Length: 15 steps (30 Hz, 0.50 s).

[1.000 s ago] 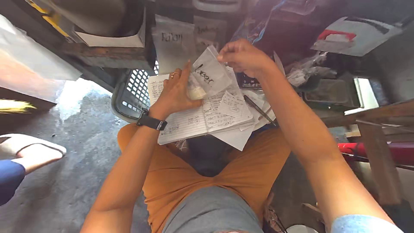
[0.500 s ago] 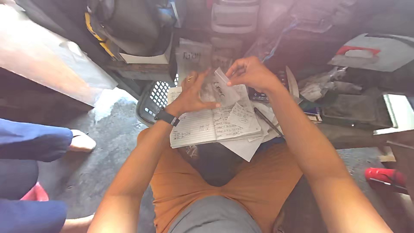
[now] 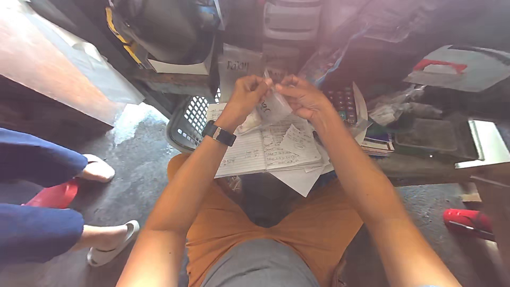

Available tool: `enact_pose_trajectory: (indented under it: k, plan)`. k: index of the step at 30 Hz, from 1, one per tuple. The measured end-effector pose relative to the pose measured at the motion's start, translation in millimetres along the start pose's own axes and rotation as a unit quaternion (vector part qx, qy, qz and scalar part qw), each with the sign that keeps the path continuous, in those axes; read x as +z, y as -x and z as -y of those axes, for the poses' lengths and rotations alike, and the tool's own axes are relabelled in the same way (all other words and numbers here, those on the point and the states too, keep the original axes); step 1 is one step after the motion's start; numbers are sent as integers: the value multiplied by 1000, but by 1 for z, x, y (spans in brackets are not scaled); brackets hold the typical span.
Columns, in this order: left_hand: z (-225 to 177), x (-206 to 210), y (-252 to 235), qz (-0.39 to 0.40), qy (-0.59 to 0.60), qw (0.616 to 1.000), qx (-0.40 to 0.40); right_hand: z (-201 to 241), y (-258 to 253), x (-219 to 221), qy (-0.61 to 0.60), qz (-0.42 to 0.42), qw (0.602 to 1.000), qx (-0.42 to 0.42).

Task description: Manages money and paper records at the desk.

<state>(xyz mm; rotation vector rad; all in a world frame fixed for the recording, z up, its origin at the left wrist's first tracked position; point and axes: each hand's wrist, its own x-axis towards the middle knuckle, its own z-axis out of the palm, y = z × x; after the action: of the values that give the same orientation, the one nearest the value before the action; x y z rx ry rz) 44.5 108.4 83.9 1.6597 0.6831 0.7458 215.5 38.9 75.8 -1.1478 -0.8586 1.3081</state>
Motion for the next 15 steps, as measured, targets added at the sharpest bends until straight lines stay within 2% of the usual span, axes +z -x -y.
enact_pose_trajectory:
  k: [2,4,7,10,12,15]
  plan:
    - [6,0,-2,14,17,1000,-5,-4,2,-3,3,28,999,-30]
    - [11,-2,-4,23,24,999,0,0,7,-3,77,39,994,-64]
    - [10,-1,-6,43,40,998,1,9,12,5,176,-23,981,-74]
    - [10,5,-9,60,33,998,11,15,12,10,195,-79,977,-42]
    - [11,5,-9,65,-16,997,36,18,11,10,203,-98,974,-22]
    - [8,-3,-11,93,-167,978,86,22,10,10,280,-100,954,-29]
